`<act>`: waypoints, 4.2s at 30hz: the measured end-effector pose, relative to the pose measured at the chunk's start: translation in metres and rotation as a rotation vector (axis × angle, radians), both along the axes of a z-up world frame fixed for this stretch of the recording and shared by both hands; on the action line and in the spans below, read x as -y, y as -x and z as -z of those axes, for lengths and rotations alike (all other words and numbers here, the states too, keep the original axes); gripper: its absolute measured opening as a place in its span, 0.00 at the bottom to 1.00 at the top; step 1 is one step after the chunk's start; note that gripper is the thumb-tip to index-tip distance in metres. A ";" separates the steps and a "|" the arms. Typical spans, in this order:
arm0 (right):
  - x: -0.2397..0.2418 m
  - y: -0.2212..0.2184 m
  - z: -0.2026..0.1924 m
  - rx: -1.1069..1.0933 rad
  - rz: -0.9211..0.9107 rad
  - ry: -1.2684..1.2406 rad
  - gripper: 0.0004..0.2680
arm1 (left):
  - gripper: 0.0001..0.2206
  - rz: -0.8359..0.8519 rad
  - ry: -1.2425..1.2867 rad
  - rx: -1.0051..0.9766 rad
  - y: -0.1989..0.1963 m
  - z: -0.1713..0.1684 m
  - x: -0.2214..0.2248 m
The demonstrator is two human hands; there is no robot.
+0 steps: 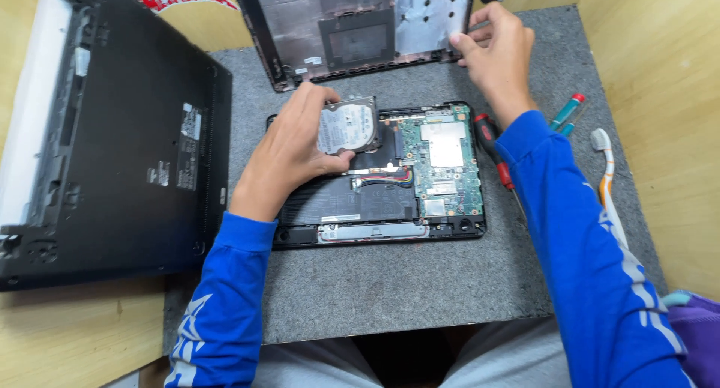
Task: Disassembling a laptop to clean and access internal components using a screwdriver and brush.
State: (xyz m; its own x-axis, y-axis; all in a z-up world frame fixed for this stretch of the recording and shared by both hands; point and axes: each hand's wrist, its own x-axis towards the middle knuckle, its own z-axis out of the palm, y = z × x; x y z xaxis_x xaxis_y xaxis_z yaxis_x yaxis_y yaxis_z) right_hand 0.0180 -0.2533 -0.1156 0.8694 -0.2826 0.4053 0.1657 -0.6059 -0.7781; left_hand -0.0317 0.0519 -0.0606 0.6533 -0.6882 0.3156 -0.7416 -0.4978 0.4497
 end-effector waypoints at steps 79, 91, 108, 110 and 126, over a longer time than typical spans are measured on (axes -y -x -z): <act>-0.040 0.115 -0.015 0.271 -0.092 0.515 0.06 | 0.10 -0.200 0.482 0.827 0.010 0.028 0.026; -0.047 0.134 -0.024 0.234 -0.013 0.577 0.06 | 0.16 -0.118 0.320 0.839 0.013 0.023 0.013; -0.016 0.127 -0.016 0.204 0.074 0.697 0.06 | 0.14 0.080 0.333 0.670 0.009 0.032 0.010; 0.000 0.130 -0.008 0.206 0.177 0.660 0.07 | 0.10 -0.047 0.331 0.785 0.005 0.025 0.011; 0.003 0.129 -0.014 0.171 0.165 0.574 0.06 | 0.24 -0.332 -0.308 0.670 -0.051 0.051 0.051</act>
State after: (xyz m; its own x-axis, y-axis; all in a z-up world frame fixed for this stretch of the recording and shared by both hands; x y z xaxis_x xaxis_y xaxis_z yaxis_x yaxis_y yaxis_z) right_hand -0.1112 -0.2559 -0.1014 0.7423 -0.1032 0.6621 0.1281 -0.9480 -0.2914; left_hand 0.0195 0.0011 -0.1114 0.5785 -0.6108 0.5406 -0.5964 -0.7689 -0.2306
